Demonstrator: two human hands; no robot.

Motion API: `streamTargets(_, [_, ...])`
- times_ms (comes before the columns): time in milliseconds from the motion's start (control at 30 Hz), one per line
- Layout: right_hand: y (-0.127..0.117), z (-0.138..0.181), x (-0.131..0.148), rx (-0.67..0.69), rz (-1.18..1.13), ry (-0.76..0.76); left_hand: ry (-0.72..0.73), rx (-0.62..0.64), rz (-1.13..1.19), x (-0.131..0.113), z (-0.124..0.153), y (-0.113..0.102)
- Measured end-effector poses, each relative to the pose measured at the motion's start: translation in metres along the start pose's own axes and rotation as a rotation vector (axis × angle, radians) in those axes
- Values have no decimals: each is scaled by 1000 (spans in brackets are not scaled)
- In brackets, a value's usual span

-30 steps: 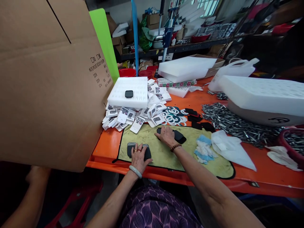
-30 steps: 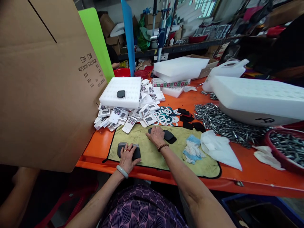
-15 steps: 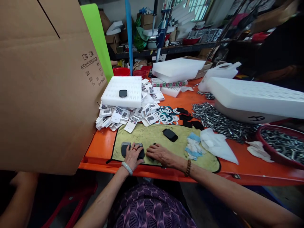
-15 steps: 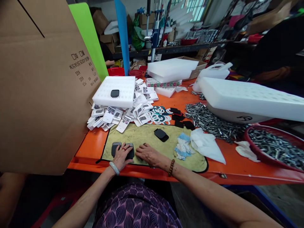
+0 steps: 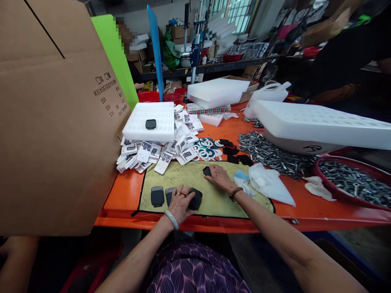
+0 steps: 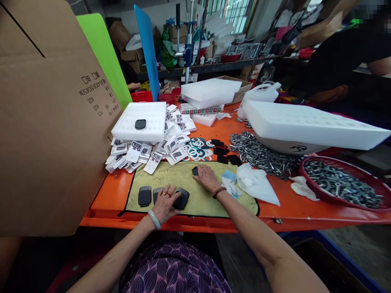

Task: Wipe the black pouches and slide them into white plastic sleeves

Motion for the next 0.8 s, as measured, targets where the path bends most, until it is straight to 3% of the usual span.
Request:
streamTargets(100, [0, -1, 2, 26, -49, -74, 53, 46, -9, -12, -10, 11])
streamTargets(200, [-9, 11, 6, 66, -53, -184, 35, 13, -15, -15, -11, 15])
streamTargets(367, [-23, 59, 36, 141, -36, -606, -119, -106, -69, -11, -9, 17])
streamTargets(500, [-18, 88, 53, 155, -23, -739, -126, -143, -72, -11, -16, 18])
streamTargets(567, [-14, 94, 49, 136, -64, -707, -40, -132, -38, -13, -20, 17])
streamTargets(667, [-10, 94, 21, 45, -130, -529, 42, -57, 3, -14, -26, 16])
streamTargets(800, [-12, 98, -38, -139, -58, -141, -46, -60, -28, -12, -30, 13])
Point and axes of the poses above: each hand's wrist, its own z-axis away from the middle knuckle, its own y-axis out of the palm, x = y × z, the point moved 4 cm from there along -z, towards the middle knuckle, and after that the axes turned 3 degrees about -y, right-handed, at the moved point
